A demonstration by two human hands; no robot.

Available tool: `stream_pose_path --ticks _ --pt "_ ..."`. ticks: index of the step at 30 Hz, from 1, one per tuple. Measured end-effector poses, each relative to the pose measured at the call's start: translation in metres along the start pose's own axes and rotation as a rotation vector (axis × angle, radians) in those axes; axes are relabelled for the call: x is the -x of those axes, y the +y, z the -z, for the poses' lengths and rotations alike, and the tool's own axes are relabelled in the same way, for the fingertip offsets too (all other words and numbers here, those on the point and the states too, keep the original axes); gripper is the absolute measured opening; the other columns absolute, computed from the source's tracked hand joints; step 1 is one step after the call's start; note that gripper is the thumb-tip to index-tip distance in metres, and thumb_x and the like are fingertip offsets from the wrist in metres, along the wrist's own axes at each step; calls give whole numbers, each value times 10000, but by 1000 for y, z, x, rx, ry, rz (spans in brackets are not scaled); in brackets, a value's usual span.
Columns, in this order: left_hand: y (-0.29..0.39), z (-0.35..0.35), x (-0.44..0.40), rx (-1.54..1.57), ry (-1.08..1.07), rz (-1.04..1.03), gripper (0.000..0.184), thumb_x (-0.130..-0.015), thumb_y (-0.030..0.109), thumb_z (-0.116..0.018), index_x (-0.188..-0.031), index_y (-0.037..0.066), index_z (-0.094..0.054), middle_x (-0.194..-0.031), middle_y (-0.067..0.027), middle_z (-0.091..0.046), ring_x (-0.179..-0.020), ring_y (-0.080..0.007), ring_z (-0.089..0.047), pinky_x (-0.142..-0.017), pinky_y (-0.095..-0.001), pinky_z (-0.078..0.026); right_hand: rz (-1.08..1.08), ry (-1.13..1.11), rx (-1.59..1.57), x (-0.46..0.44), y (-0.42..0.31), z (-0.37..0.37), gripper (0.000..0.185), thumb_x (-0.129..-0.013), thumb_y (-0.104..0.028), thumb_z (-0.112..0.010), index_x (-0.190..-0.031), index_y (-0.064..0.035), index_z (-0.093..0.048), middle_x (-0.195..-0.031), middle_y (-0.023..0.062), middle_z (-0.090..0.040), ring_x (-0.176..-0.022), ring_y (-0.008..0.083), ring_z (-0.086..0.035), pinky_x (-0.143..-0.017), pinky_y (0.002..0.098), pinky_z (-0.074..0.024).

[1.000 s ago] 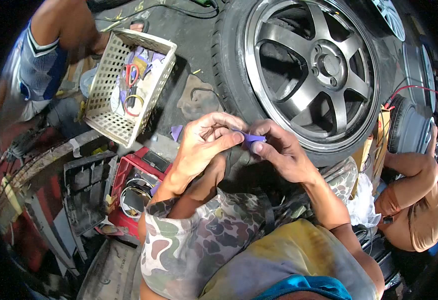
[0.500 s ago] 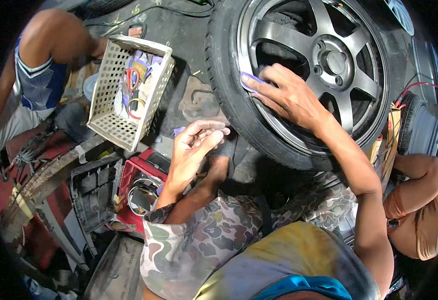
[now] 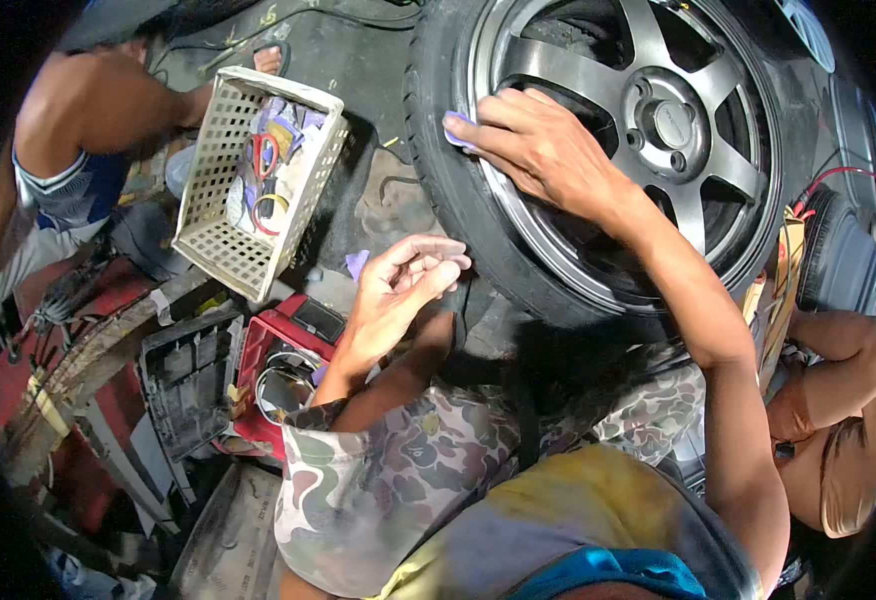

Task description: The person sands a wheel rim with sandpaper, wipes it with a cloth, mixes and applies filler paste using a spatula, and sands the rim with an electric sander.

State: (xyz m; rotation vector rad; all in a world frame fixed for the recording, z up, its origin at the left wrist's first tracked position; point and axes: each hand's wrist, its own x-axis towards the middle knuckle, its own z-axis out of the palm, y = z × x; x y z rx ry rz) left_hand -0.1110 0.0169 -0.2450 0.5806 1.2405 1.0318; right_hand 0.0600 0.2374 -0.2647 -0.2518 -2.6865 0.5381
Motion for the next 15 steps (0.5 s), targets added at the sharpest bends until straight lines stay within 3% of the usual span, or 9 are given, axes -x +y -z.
stream_pose_path --ticks 4,11,15 --pt "2 8 4 -39 45 -12 317 -1018 192 -668 -1262 -10 -654 -1110 -83 -727 -907 -106 -629 -827 -270 -505 -118 -176 -60 41 -18 12 508 -864 -138 -665 -1368 -100 -620 -930 79 -525 -874 257 -538 -797 387 -437" --pt "8 -1 -3 -74 -35 -8 325 -1023 212 -666 -1269 -1 -652 -1099 -79 -722 -889 -101 -622 -816 -262 -497 -57 15 6 12 -5 -2 473 -895 -135 -644 -1365 -94 -616 -968 81 -568 -867 283 -554 -766 410 -448" --pt "-6 8 6 -72 21 44 323 -1039 217 -648 -1270 -8 -645 -1106 -83 -715 -887 -89 -620 -807 -258 -494 -103 -155 -44 45 -21 12 523 -898 -130 -633 -1419 -113 -594 -965 76 -561 -873 251 -536 -789 395 -424"
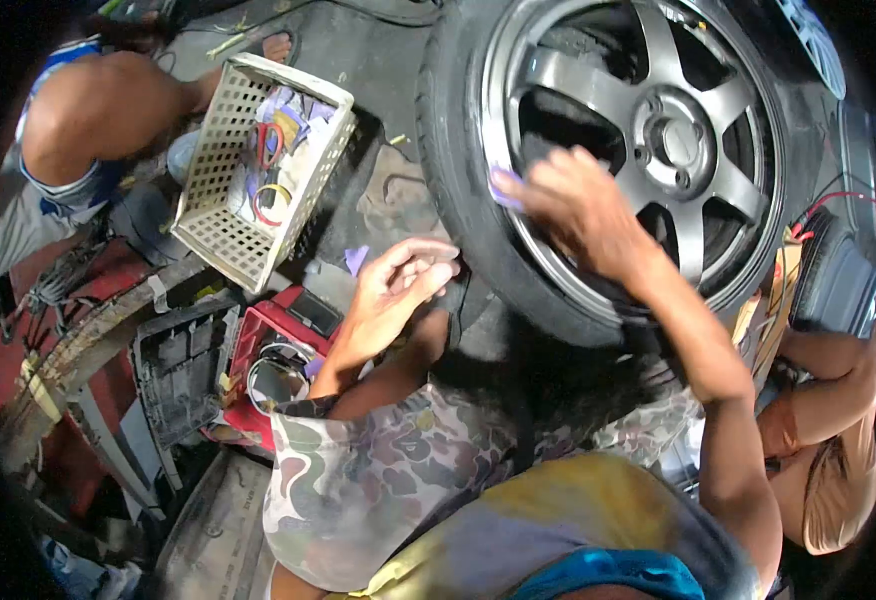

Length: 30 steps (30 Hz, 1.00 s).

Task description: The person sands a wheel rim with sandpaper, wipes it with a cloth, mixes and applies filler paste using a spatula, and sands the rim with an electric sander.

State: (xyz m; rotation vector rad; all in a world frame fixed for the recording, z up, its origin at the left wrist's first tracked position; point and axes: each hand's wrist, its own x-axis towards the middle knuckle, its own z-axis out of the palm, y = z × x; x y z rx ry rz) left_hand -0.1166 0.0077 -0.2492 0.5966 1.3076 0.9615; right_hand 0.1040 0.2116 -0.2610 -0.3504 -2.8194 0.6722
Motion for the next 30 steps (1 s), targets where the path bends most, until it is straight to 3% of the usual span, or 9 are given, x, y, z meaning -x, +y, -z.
stream_pose_path --ticks 3,8,12,18,21,25,28,29,30 --pt "6 -7 -7 -19 -72 -26 334 -1040 216 -647 -1288 -7 -636 -1087 -72 -710 -893 -91 -623 -803 -262 -498 47 164 99 -46 20 -8 527 -869 -101 -642 -1395 -125 -615 -957 71 -559 -887 246 -535 -780 389 -416" --pt "1 2 -4 -5 2 -77 342 -1049 225 -628 -1294 -12 -632 -1082 -77 -706 -894 -108 -631 -808 -270 -500 -60 29 29 9 -9 -11 551 -841 -76 -645 -1390 -100 -616 -968 55 -561 -897 249 -529 -789 388 -413" --pt "4 -7 -7 -19 -64 -48 351 -1057 256 -612 -1283 -10 -640 -1097 -75 -704 -892 -106 -629 -817 -268 -497 -36 190 131 -45 11 -3 440 -870 -123 -643 -1309 -107 -654 -981 73 -591 -900 269 -535 -776 402 -423" --pt "3 4 1 9 27 -36 369 -1052 277 -622 -1279 -14 -640 -1100 -77 -706 -897 -105 -624 -813 -266 -486 -69 60 35 -4 -11 -11 440 -868 -129 -658 -1308 -146 -682 -938 58 -571 -873 246 -532 -775 392 -417" --pt "2 -4 -2 26 -51 -65 376 -1059 287 -614 -1287 -12 -638 -1094 -81 -701 -898 -102 -613 -829 -273 -487 -9 208 175 -47 11 -5 376 -896 -165 -658 -1270 -154 -697 -935 39 -575 -890 247 -529 -776 396 -405" --pt "0 8 4 16 -9 -72 374 -1066 279 -604 -1291 -17 -636 -1092 -78 -689 -906 -107 -610 -841 -277 -485 -65 -12 119 -3 -10 -5 549 -838 -121 -674 -1383 -143 -616 -899 41 -519 -880 253 -509 -778 400 -402" --pt "2 -1 -1 12 -15 -50 376 -1067 284 -602 -1289 -18 -638 -1085 -78 -692 -904 -107 -611 -849 -276 -486 1 60 141 1 -4 -4 559 -815 -119 -685 -1371 -116 -626 -960 40 -541 -899 251 -513 -780 396 -399" --pt "-2 0 -5 60 -80 -20 297 -1047 172 -642 -1293 6 -633 -1138 -53 -676 -1077 -115 -633 -919 -271 -503 -40 62 145 -13 -3 4 554 -816 -113 -679 -1367 -112 -626 -989 45 -565 -911 254 -515 -786 399 -392" --pt "1 -2 -5 55 -95 -18 297 -1047 172 -642 -1293 6 -633 -1138 -53 -676 -1077 -115 -633 -919 -271 -503 -66 93 150 -22 3 3 547 -835 -107 -653 -1381 -104 -611 -1010 59 -578 -915 257 -516 -788 398 -385"
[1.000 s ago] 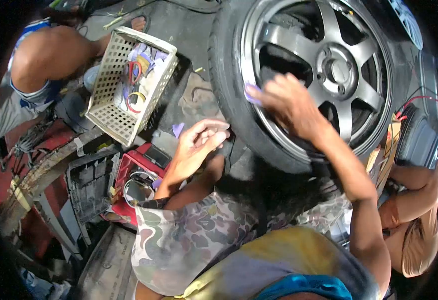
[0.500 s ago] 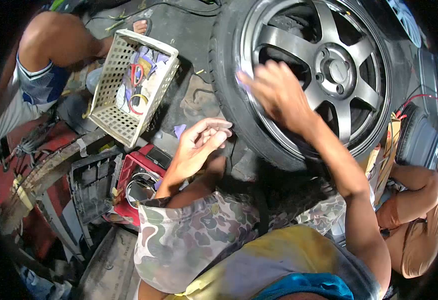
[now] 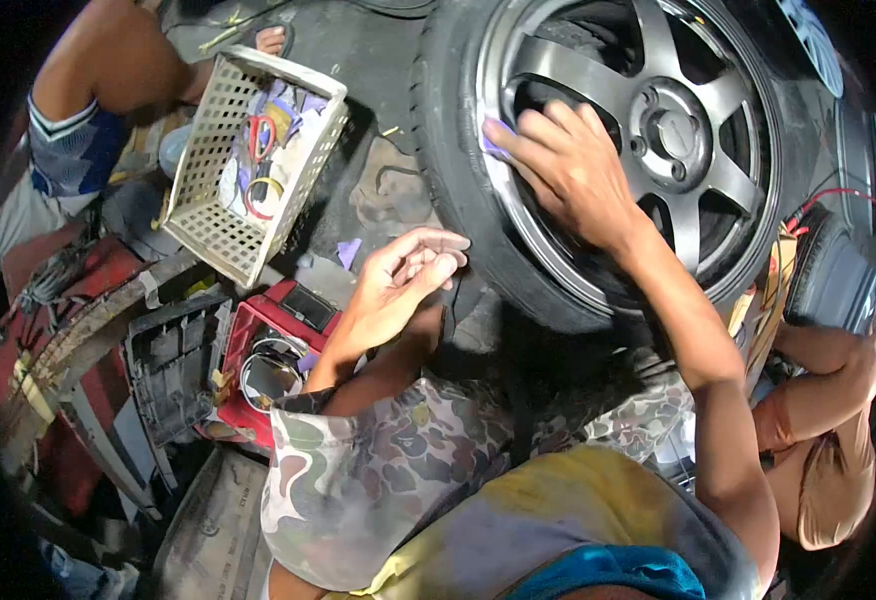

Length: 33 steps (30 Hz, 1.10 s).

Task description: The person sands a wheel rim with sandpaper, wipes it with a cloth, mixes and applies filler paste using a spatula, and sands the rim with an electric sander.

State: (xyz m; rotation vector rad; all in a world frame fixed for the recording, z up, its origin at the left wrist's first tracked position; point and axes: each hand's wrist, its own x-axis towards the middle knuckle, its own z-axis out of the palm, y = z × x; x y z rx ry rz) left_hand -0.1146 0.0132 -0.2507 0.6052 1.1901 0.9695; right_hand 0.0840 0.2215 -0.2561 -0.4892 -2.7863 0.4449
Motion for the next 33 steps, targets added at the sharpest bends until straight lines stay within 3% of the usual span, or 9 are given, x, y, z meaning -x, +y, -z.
stream_pose_path --ticks 3,5,9,12,16,24,26,30,33 --pt "12 0 -6 -63 -2 17 304 -1052 187 -636 -1293 2 -633 -1160 -63 -677 -1090 -127 -635 -924 -284 -508 8 6 -138 23 -18 -3 504 -884 -120 -602 -1387 -87 -599 -1014 56 -581 -909 247 -510 -784 407 -390" --pt "3 -1 -5 -110 67 -74 386 -1070 300 -590 -1280 -19 -644 -1084 -85 -704 -895 -110 -620 -830 -278 -492 5 31 -68 37 -24 -11 494 -868 -119 -625 -1361 -83 -619 -1042 46 -596 -914 245 -511 -780 407 -390" --pt "5 -5 -8 -133 45 -53 397 -1065 305 -595 -1284 -23 -643 -1084 -93 -710 -888 -110 -621 -823 -271 -492 -120 180 -93 -7 -25 -20 447 -856 -134 -679 -1300 -94 -652 -996 45 -574 -910 261 -513 -774 413 -386" --pt "6 4 -2 -150 95 -59 393 -1064 299 -592 -1284 -22 -644 -1082 -90 -711 -885 -111 -621 -814 -271 -490 -176 194 -76 28 -50 -23 417 -865 -144 -687 -1277 -82 -664 -983 50 -576 -915 254 -514 -770 414 -386" --pt "2 3 -1 -157 53 -51 403 -1065 305 -584 -1285 -28 -642 -1079 -90 -702 -885 -115 -623 -816 -268 -488 -180 89 -31 9 -45 -15 425 -893 -199 -661 -1303 -86 -659 -1020 52 -593 -926 256 -515 -769 408 -386" --pt "-7 10 6 -110 104 -29 399 -1057 301 -606 -1284 -25 -641 -1077 -88 -698 -887 -117 -619 -834 -279 -491 -217 110 5 35 -47 -20 458 -876 -161 -641 -1326 -77 -644 -987 58 -558 -901 263 -492 -775 410 -379" --pt "0 3 -2 -105 79 -51 400 -1059 302 -603 -1289 -23 -640 -1082 -87 -699 -885 -116 -619 -827 -280 -491 -271 67 12 0 -33 -17 483 -872 -150 -637 -1348 -69 -623 -968 54 -530 -902 259 -489 -762 402 -378" --pt "6 9 -4 -139 56 -84 432 -1059 340 -603 -1285 -26 -645 -1074 -87 -700 -873 -116 -618 -820 -276 -488 -177 134 -7 31 -43 -19 424 -869 -131 -637 -1288 -69 -644 -966 65 -558 -894 263 -503 -749 397 -375" --pt "-2 6 -5 -130 50 -47 437 -1060 342 -604 -1285 -31 -646 -1059 -83 -694 -885 -115 -612 -814 -273 -489 -274 81 -50 21 -44 -15 410 -852 -104 -658 -1262 -86 -667 -944 60 -557 -881 269 -512 -735 399 -369"
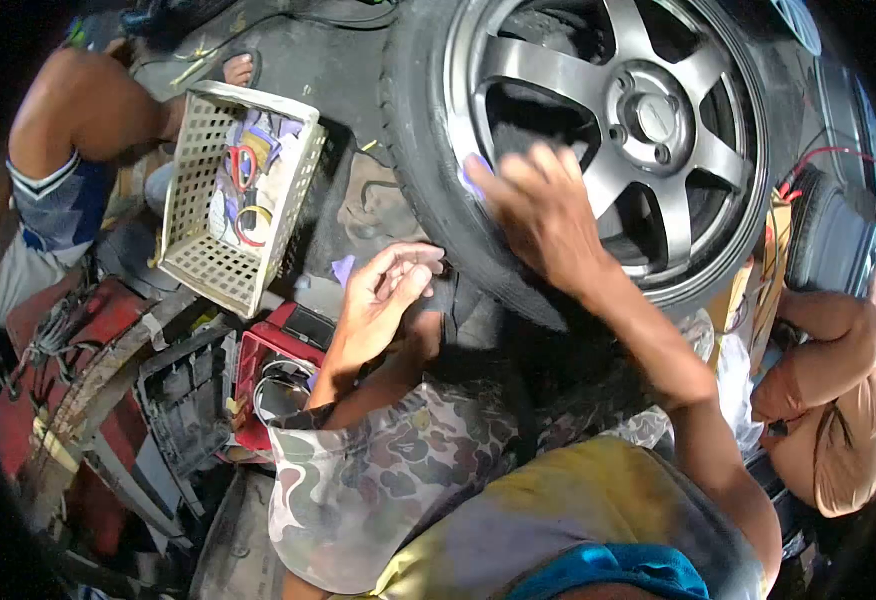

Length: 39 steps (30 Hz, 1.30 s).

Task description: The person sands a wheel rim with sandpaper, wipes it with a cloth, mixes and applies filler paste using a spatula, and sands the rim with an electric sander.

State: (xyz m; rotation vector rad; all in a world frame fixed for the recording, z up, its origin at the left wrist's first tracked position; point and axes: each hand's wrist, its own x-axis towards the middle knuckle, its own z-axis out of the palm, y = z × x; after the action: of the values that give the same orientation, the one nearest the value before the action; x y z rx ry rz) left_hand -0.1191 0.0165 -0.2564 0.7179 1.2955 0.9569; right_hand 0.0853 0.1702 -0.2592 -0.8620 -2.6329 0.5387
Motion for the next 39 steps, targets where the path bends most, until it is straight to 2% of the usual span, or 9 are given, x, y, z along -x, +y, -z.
stream_pose_path --ticks 2,7,10,13,18,20,30,32,39 --pt "2 -2 -5 -11 -9 -23 435 -1062 342 -600 -1286 -28 -647 -1053 -79 -693 -889 -116 -613 -816 -274 -489 -36 143 -77 -28 5 -9 354 -876 -105 -683 -1230 -86 -697 -913 70 -543 -854 268 -514 -717 394 -368" --pt "4 1 -8 -27 3 -6 428 -1064 340 -594 -1283 -23 -650 -1048 -73 -695 -891 -119 -618 -822 -276 -485 -261 159 -281 2 -29 -4 241 -955 -172 -670 -1158 -54 -725 -865 111 -554 -772 278 -536 -681 424 -398" --pt "5 -5 -9 -40 -28 0 412 -1067 328 -584 -1278 -20 -649 -1082 -78 -707 -888 -112 -623 -817 -268 -480 -500 299 -569 -26 -35 -11 184 -993 -142 -620 -972 29 -685 -834 213 -542 -763 382 -592 -689 449 -456" --pt "9 -1 -8 -59 -18 -5 415 -1066 331 -585 -1279 -20 -647 -1083 -79 -710 -886 -112 -623 -814 -268 -480 -664 301 -756 -26 -38 -11 195 -1000 -146 -598 -953 36 -650 -829 224 -532 -763 394 -580 -685 431 -449" --pt "3 1 -5 -72 -7 39 418 -1068 337 -579 -1272 -22 -646 -1060 -75 -704 -881 -117 -625 -810 -269 -479 -791 260 -932 -20 -43 -10 246 -1010 -157 -574 -918 69 -604 -788 212 -505 -685 297 -522 -664 395 -415" --pt "8 -1 -8 61 -35 51 363 -1047 249 -646 -1277 -32 -641 -1074 -69 -680 -920 -117 -595 -862 -275 -487 -742 357 -893 -34 -42 -15 230 -1011 -137 -571 -916 70 -603 -780 205 -489 -677 295 -507 -659 388 -412" --pt "12 1 -9 48 -41 68 346 -1054 238 -637 -1270 -33 -642 -1056 -60 -673 -917 -114 -595 -860 -267 -485 -717 375 -881 -30 -43 -26 190 -1014 -115 -587 -945 58 -623 -802 192 -502 -686 296 -507 -658 381 -418" --pt "12 1 -10 -59 -10 -10 439 -1069 362 -584 -1261 -27 -650 -974 -54 -675 -879 -115 -621 -815 -268 -479 -735 322 -871 -16 -48 -16 190 -1019 -120 -580 -958 52 -632 -799 186 -503 -686 292 -513 -658 379 -417" --pt "16 -2 -9 -74 -16 2 432 -1070 345 -576 -1261 -34 -655 -1038 -85 -677 -862 -119 -609 -818 -270 -476 -714 356 -968 -51 -23 -31 197 -1006 -116 -591 -917 59 -599 -774 211 -491 -652 284 -479 -621 385 -392"
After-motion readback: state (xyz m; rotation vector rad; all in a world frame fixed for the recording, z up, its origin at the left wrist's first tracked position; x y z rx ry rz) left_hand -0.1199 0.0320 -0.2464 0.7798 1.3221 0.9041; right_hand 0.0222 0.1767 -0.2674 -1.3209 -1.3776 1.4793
